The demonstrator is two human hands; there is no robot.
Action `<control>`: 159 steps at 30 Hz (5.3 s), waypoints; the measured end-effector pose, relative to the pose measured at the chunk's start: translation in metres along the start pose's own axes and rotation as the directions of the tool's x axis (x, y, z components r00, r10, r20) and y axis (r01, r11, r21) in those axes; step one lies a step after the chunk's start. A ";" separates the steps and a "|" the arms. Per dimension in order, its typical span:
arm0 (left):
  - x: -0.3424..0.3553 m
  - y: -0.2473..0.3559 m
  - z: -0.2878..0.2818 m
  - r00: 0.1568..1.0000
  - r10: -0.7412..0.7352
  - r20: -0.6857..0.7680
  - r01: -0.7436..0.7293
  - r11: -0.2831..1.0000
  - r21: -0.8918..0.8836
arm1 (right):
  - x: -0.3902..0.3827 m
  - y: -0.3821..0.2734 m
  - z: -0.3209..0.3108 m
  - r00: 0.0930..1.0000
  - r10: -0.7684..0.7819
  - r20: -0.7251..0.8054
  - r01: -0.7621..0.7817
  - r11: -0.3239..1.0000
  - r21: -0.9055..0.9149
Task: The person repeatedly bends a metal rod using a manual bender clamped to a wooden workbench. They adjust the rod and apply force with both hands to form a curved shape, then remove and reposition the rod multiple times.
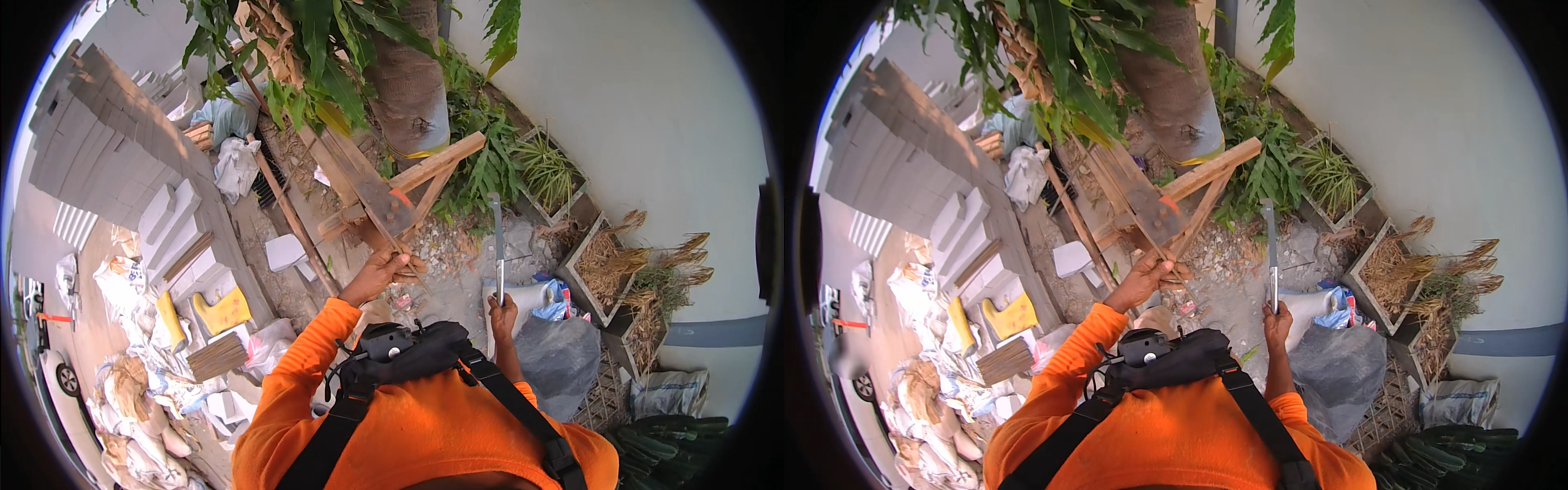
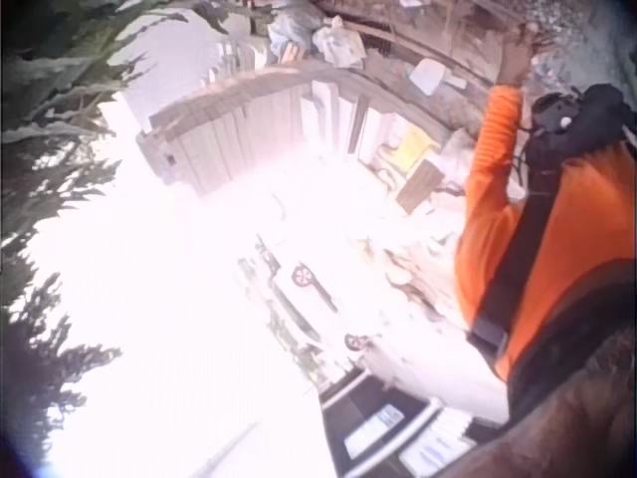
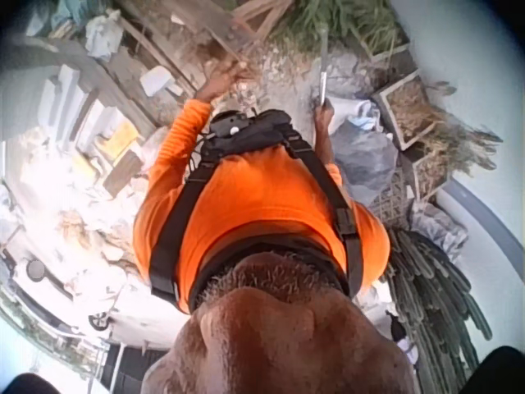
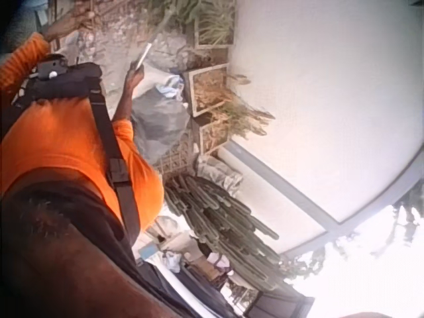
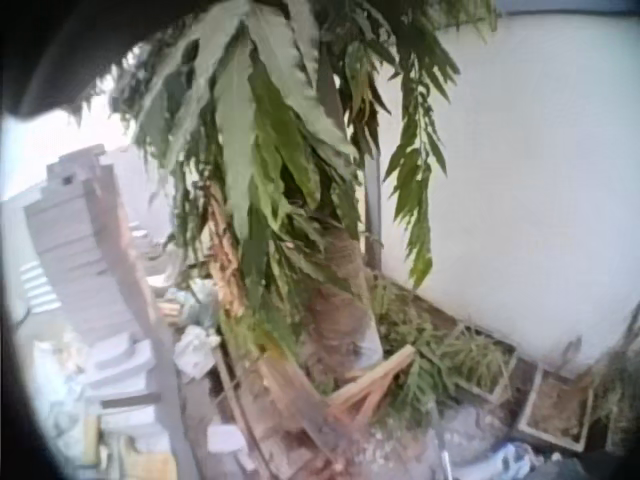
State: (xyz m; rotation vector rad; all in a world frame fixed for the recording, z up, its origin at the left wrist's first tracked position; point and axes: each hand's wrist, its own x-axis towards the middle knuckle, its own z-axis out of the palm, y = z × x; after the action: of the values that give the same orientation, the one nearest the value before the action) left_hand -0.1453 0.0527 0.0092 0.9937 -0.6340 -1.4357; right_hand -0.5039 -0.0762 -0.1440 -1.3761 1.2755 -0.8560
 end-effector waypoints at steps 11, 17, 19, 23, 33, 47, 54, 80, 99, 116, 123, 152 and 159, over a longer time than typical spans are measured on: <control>0.007 -0.094 0.067 0.978 -0.184 0.099 0.200 0.963 -0.182 | -0.023 0.015 -0.085 0.992 -0.106 0.064 0.123 0.905 -0.407; -0.001 -0.105 0.074 0.975 -0.194 0.107 0.214 0.951 -0.224 | -0.032 0.005 -0.090 0.999 -0.010 0.040 0.025 0.923 -0.383; -0.001 -0.109 0.081 0.973 -0.189 0.129 0.215 0.951 -0.223 | -0.031 0.001 -0.090 0.998 0.046 0.032 -0.034 0.954 -0.299; -0.008 -0.111 0.088 0.973 -0.187 0.138 0.219 0.938 -0.270 | -0.021 -0.004 -0.090 0.999 -0.024 0.042 0.035 0.958 -0.283; -0.017 -0.116 0.082 0.967 -0.104 0.231 0.194 0.891 -0.411 | 0.013 -0.118 -0.069 0.980 -0.040 0.197 0.084 0.972 -0.221; -0.025 -0.119 0.074 0.973 -0.133 0.189 0.194 0.914 -0.356 | 0.168 -0.224 -0.042 0.765 -0.102 0.635 0.568 0.570 -0.594; -0.028 -0.124 0.077 0.982 -0.099 0.159 0.151 0.921 -0.359 | 0.217 -0.256 -0.006 0.638 0.043 0.768 0.626 0.552 -0.551; -0.052 -0.143 0.103 0.944 -0.168 0.285 0.280 0.864 -0.418 | 0.210 -0.219 -0.007 0.680 -0.081 0.729 0.680 0.441 -0.585; -0.101 -0.108 0.044 0.816 -0.188 0.547 0.432 0.827 -0.360 | 0.126 -0.224 -0.015 0.864 -0.200 0.461 0.503 0.343 -0.793; -0.127 0.055 -0.223 0.773 -0.516 0.368 0.362 0.836 0.413 | -0.244 -0.187 0.166 0.894 -0.189 -0.405 -0.305 0.406 -0.862; -0.123 0.054 -0.227 0.746 -0.527 0.407 0.333 0.824 0.458 | -0.233 -0.170 0.144 0.921 -0.196 -0.336 -0.233 0.412 -0.881; -0.097 0.077 -0.261 0.713 -0.516 0.475 0.288 0.833 0.473 | -0.270 -0.193 0.216 0.835 -0.145 -0.531 -0.397 0.510 -0.763; -0.110 0.100 -0.238 0.751 -0.463 0.470 0.260 0.862 0.435 | -0.258 -0.192 0.190 0.841 -0.152 -0.519 -0.174 0.832 -0.526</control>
State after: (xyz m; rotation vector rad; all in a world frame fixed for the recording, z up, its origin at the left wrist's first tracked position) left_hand 0.1002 0.1884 0.0018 0.9966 -1.2095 -2.0564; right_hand -0.3244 0.1975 0.0352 -1.6280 2.1088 -0.9454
